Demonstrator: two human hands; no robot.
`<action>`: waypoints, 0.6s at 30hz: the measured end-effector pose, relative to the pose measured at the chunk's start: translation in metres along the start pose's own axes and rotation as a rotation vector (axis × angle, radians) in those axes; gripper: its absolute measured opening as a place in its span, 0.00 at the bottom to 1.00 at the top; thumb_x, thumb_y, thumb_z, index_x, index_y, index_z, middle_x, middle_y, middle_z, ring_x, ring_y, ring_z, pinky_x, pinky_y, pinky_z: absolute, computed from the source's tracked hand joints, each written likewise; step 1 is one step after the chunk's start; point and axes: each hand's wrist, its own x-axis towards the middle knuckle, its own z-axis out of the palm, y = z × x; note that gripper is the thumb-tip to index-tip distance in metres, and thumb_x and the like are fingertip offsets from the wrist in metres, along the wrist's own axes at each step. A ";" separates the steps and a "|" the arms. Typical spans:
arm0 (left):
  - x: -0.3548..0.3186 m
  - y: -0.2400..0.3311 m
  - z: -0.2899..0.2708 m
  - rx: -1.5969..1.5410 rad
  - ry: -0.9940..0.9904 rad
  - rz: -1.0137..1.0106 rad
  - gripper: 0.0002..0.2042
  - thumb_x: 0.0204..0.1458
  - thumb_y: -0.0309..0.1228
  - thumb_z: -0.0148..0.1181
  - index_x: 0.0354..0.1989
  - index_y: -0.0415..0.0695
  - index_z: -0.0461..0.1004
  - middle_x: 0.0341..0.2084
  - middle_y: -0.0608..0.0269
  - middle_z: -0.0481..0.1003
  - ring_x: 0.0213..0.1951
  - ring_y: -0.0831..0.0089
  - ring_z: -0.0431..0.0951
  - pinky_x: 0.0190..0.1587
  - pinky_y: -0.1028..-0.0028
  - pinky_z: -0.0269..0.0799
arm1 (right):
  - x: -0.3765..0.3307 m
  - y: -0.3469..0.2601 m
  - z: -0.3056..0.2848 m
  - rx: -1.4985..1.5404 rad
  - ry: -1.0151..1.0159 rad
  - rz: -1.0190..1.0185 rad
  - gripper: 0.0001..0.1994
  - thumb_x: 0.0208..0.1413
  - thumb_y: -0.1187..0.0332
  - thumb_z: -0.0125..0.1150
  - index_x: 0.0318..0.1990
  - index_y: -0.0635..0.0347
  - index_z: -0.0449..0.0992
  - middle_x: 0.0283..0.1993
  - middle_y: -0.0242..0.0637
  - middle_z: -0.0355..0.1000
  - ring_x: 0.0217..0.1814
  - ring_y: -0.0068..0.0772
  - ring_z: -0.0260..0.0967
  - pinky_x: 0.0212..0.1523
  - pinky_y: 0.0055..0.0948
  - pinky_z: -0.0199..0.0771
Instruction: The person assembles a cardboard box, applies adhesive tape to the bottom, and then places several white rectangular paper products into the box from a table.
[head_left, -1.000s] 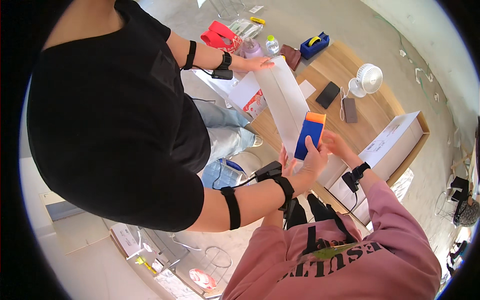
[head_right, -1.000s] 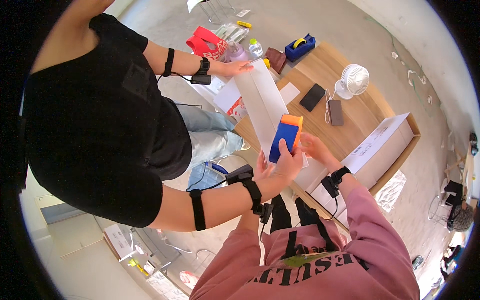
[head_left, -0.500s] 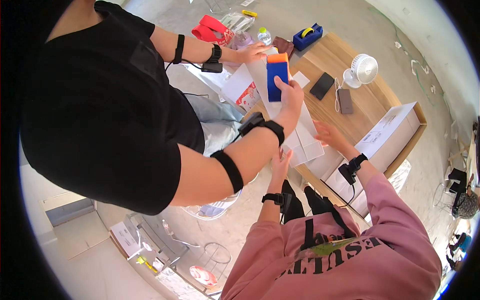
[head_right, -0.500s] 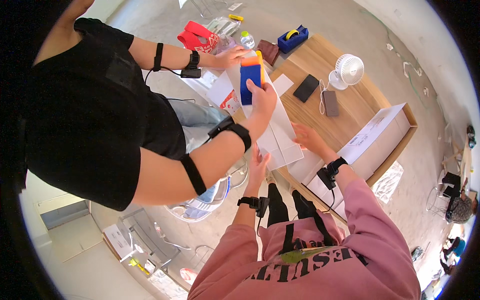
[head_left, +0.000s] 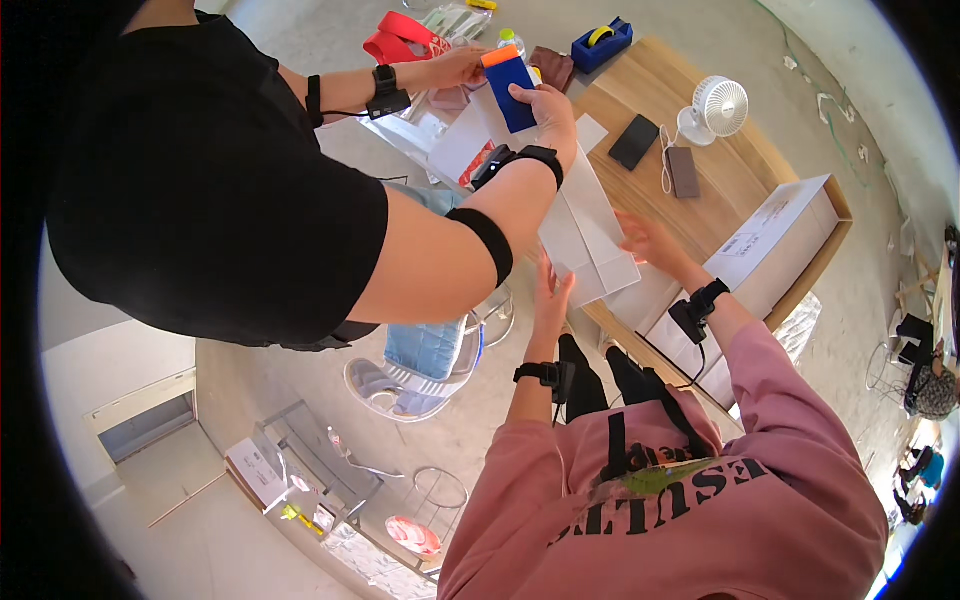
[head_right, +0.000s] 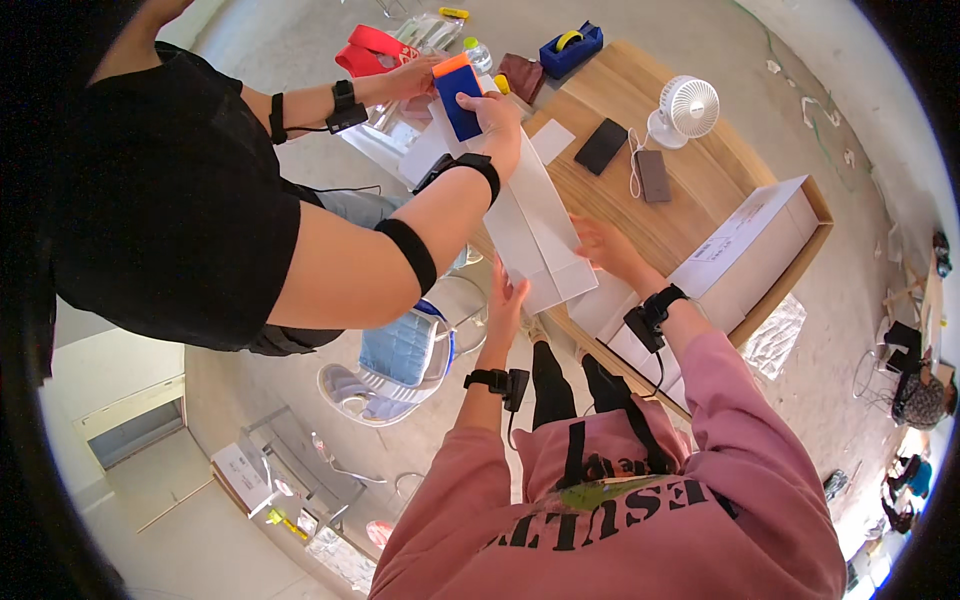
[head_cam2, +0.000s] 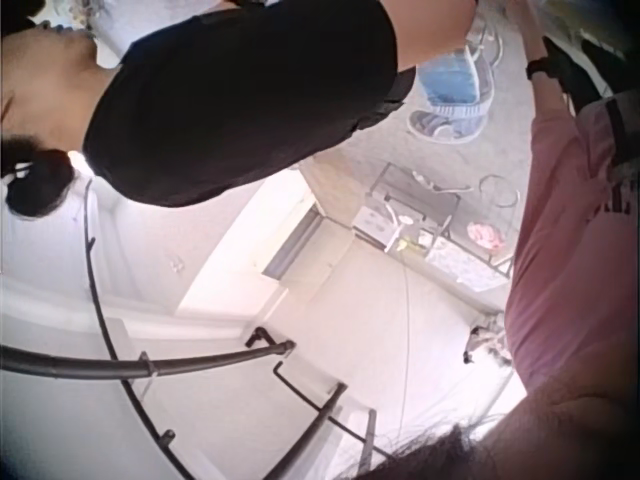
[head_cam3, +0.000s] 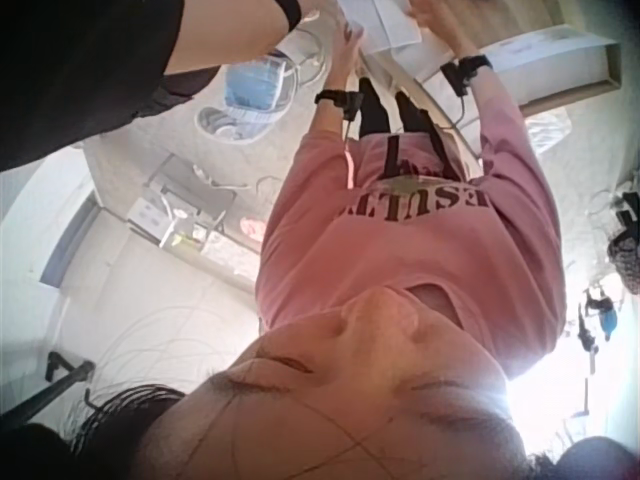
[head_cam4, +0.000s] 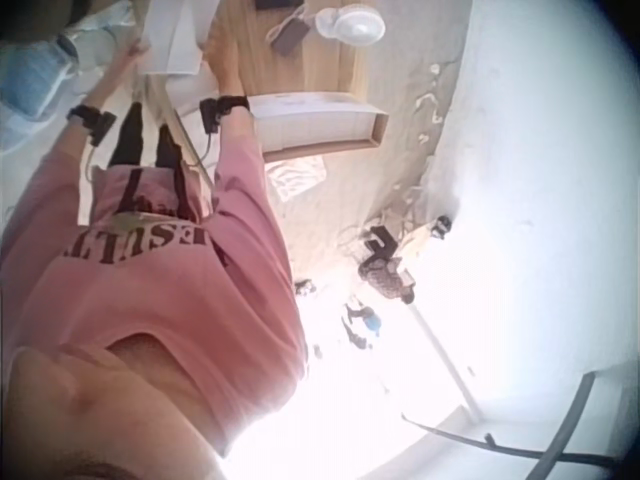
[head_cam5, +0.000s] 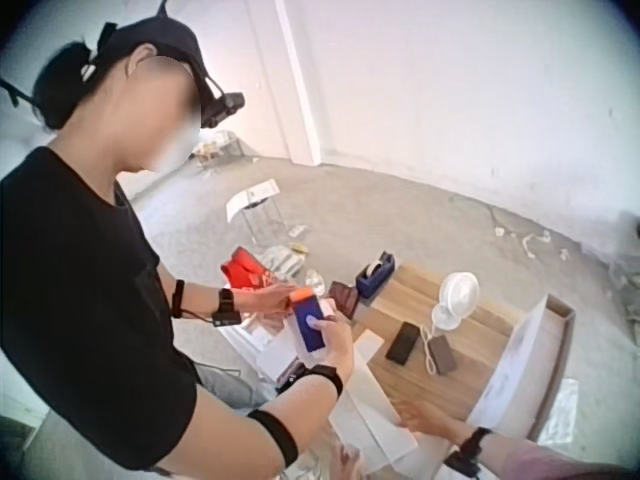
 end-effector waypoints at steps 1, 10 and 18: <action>0.000 0.001 0.002 0.003 -0.009 -0.006 0.34 0.51 0.23 0.50 0.65 0.44 0.39 0.63 0.56 0.48 0.62 0.66 0.52 0.61 0.71 0.49 | 0.001 0.003 -0.002 -0.007 -0.001 0.000 0.30 0.47 0.79 0.54 0.60 0.49 0.59 0.49 0.38 0.66 0.43 0.28 0.67 0.36 0.25 0.72; -0.003 0.002 0.004 0.118 0.033 0.065 0.35 0.48 0.23 0.53 0.64 0.40 0.42 0.61 0.55 0.52 0.61 0.64 0.54 0.61 0.68 0.49 | 0.004 0.001 0.007 -0.338 0.050 -0.313 0.35 0.44 0.82 0.53 0.62 0.47 0.54 0.57 0.43 0.61 0.53 0.39 0.63 0.50 0.32 0.66; 0.003 0.050 0.028 1.118 -0.023 0.366 0.37 0.43 0.20 0.53 0.64 0.44 0.44 0.63 0.46 0.45 0.64 0.49 0.44 0.63 0.57 0.44 | 0.002 -0.002 0.010 -0.571 -0.020 -0.349 0.35 0.45 0.83 0.52 0.63 0.46 0.53 0.62 0.46 0.54 0.61 0.48 0.53 0.60 0.35 0.55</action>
